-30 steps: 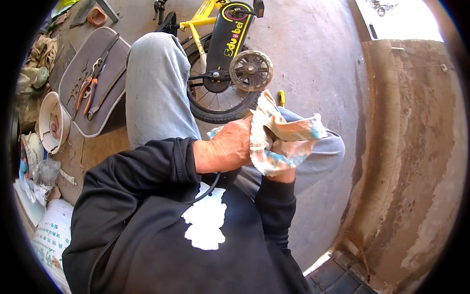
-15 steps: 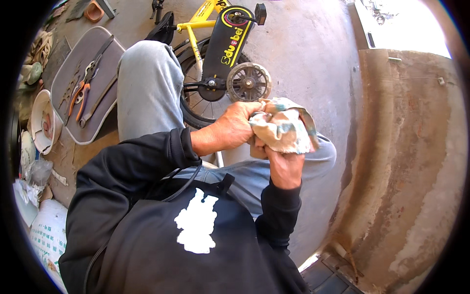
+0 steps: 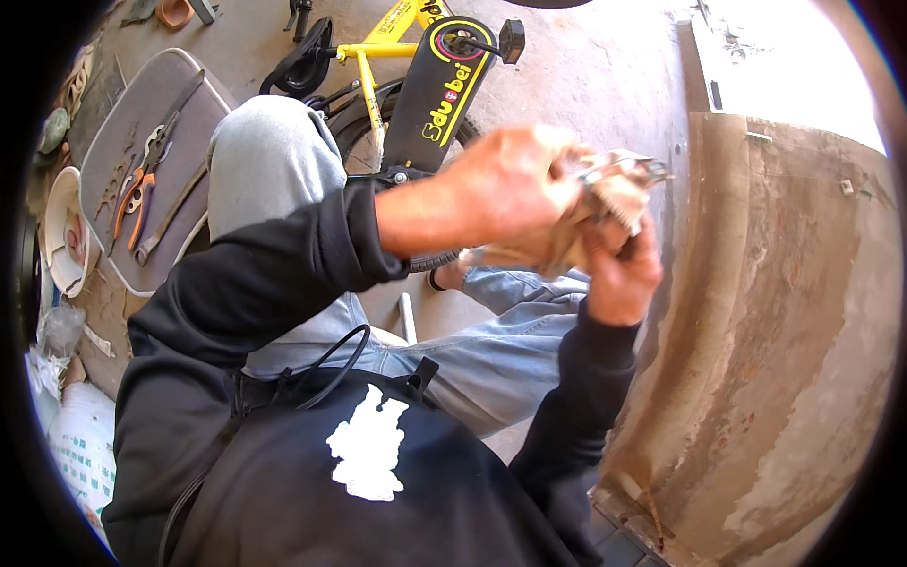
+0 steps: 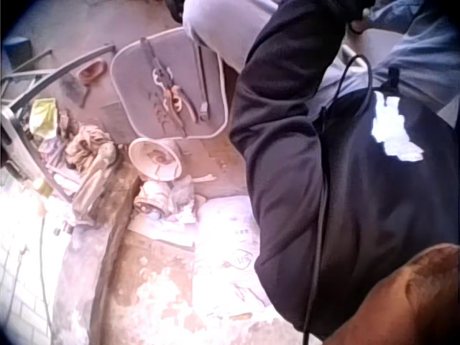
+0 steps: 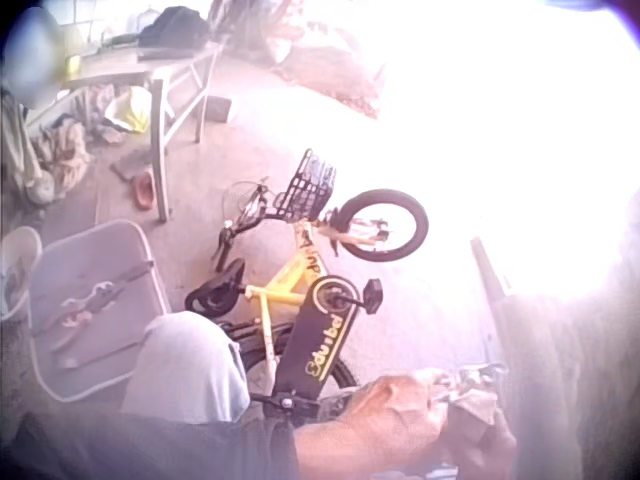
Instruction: The person sits on the floor and uses a wrench to tighten a bolt on a bicycle pedal. They then use pliers to adjust a metal component on the pedal and continue tightening the bolt with the wrench.
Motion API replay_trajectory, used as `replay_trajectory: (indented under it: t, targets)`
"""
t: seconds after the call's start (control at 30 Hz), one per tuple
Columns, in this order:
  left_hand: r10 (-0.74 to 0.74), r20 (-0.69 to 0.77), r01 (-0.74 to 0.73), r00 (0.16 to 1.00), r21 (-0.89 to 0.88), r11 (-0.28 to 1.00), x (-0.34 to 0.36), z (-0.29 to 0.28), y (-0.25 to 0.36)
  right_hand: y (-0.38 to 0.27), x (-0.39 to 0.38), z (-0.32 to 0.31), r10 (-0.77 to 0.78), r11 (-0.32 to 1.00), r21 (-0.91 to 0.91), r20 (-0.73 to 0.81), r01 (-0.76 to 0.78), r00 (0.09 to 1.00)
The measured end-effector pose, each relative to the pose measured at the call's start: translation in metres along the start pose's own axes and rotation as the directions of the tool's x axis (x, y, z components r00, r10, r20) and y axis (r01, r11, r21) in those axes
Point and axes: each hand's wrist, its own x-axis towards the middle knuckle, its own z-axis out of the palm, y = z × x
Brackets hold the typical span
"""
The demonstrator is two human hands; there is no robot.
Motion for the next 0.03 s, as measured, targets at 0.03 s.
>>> replay_trajectory:
  t: [0.03]
  targets:
    - [-0.003, -0.001, 0.003, 1.000, -0.005, 1.000, 0.0020, 0.0003, -0.0024, -0.0110, 0.0149, -0.0001, 0.125, 0.990, 0.080, -0.060, -0.120, 0.990]
